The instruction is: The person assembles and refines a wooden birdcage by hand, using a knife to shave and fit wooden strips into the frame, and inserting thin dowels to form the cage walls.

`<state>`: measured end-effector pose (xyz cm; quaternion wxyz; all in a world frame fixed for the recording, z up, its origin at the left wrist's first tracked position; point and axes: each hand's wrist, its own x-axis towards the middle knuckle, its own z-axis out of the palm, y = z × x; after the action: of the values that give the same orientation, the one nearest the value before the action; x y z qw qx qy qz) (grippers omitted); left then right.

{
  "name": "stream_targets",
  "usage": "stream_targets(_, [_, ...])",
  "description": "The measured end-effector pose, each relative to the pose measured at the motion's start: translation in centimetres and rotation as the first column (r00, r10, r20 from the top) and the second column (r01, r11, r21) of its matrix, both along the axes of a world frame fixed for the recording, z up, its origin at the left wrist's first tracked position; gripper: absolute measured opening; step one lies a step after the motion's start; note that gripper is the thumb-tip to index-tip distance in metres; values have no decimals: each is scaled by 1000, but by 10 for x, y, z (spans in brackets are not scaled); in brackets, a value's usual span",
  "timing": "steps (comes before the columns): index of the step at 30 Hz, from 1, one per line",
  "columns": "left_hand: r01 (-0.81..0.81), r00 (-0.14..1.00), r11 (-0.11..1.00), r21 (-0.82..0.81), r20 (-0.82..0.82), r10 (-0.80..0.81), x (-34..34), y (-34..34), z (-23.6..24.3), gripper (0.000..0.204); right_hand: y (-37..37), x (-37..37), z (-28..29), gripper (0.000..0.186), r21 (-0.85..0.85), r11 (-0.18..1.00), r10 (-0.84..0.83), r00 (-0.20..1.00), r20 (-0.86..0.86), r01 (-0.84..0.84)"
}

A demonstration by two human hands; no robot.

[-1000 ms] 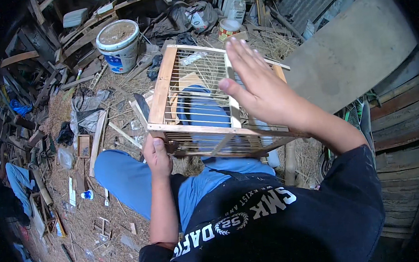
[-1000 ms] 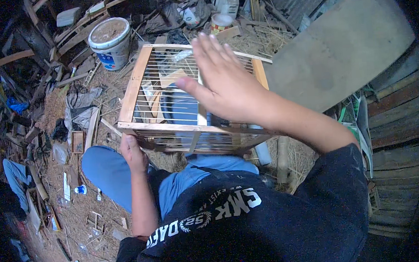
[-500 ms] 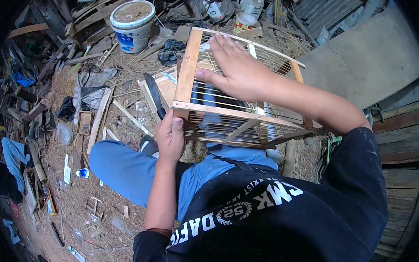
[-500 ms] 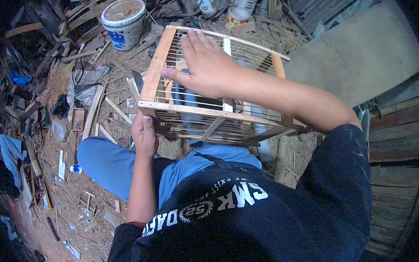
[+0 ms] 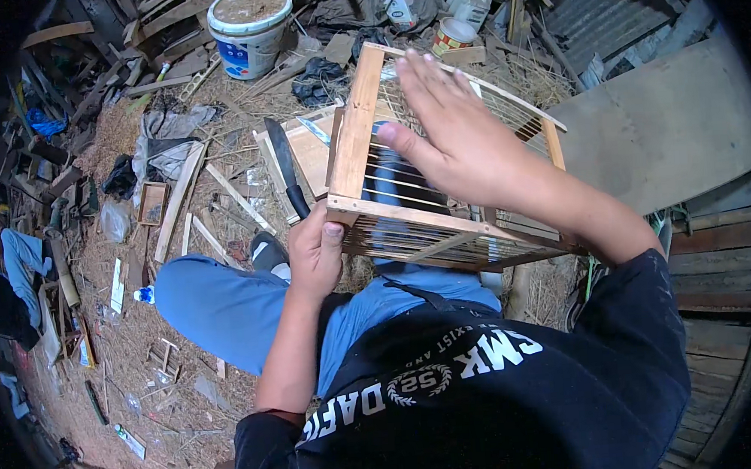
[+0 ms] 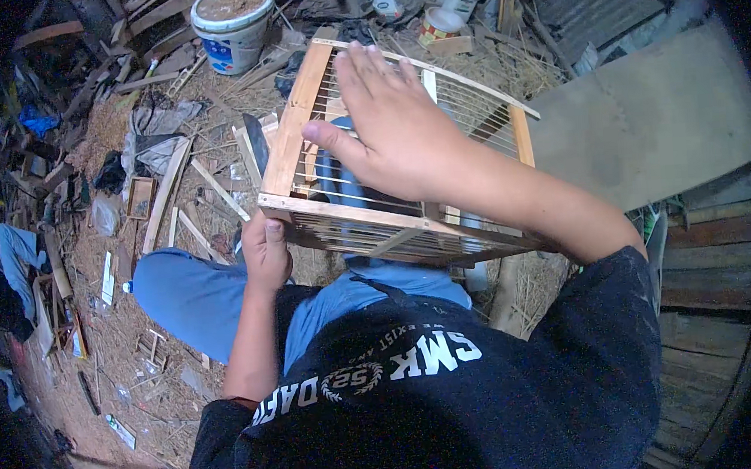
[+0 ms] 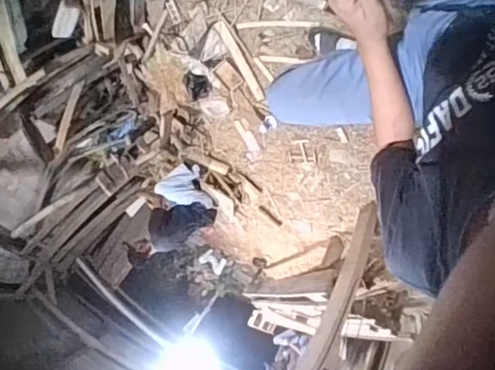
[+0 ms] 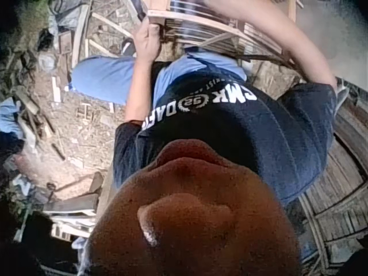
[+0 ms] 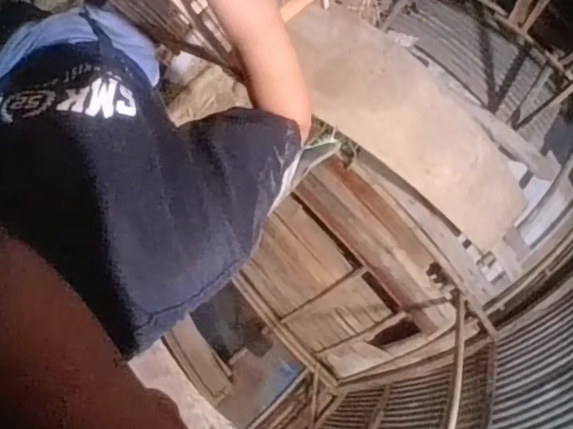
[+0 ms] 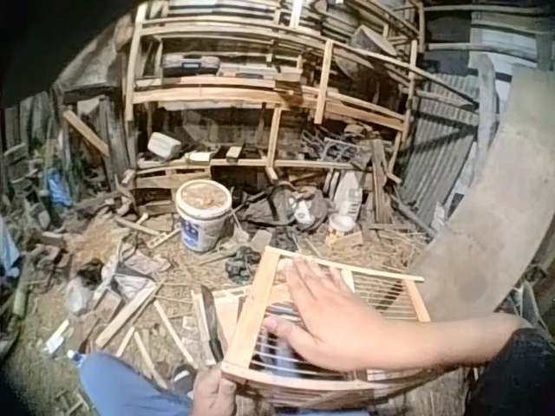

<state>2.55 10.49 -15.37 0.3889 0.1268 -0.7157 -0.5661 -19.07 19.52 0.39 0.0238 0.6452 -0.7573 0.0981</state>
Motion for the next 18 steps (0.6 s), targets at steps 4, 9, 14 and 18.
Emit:
stream_targets(4, [-5,1000,1000,-23,-3,5,-3,1,4,49,8,6,-10,100,39,999,24,985,-171,-17])
stream_targets(9, [9,1000,999,-36,0,-9,-2,-2,1,52,10,-8,8,108,69,998,5,999,48,-9])
stream_targets(14, [11,1000,1000,-25,2,-11,-2,-2,-2,55,19,-19,14,124,125,992,24,999,38,-29])
stream_targets(18, [22,1000,999,-32,-9,-22,3,-5,-11,58,18,-21,5,126,146,988,38,999,8,-38])
